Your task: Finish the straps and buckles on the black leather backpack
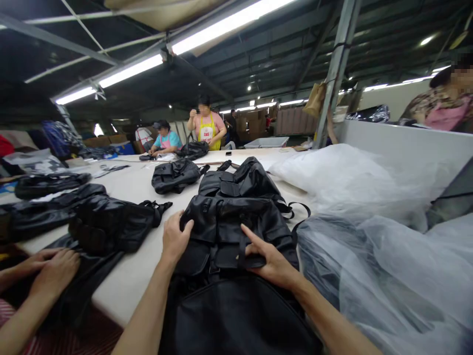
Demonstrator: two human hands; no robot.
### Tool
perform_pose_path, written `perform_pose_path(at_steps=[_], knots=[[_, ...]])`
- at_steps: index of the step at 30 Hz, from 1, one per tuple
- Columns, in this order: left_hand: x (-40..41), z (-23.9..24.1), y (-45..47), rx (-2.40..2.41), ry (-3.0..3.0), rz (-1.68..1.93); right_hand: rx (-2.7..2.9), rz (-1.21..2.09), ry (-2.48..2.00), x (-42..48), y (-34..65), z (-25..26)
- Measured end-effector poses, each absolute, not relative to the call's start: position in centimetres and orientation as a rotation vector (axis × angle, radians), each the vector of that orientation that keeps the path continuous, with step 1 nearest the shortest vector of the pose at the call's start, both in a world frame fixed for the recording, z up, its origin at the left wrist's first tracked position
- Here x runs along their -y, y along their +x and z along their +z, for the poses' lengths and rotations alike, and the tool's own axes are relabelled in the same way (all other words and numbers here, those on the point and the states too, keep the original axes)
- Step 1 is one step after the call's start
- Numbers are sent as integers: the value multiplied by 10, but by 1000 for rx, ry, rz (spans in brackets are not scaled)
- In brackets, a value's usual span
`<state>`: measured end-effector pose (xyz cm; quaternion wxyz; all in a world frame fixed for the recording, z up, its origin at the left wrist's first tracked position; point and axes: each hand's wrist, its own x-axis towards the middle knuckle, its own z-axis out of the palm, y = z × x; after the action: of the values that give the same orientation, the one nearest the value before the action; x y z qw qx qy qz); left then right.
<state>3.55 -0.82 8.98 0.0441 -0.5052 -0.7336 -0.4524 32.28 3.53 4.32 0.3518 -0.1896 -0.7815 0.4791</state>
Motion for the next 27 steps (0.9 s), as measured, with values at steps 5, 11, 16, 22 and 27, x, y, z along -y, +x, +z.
perform_pose_path(at_steps=[5, 11, 16, 22, 27], knots=[[66, 118, 95, 2115, -2734, -1064, 2072, 1180, -500, -23, 320, 56], [90, 66, 137, 2125, -2668, -778, 2153, 1384, -399, -17, 319, 65], [106, 51, 140, 2021, -2698, -847, 2116, 1784, -293, -16, 323, 66], [116, 117, 124, 2339, -2885, -1017, 1725, 2083, -225, -30, 338, 67], [86, 122, 134, 2375, -2386, -1561, 1320, 1530, -674, -51, 338, 57]])
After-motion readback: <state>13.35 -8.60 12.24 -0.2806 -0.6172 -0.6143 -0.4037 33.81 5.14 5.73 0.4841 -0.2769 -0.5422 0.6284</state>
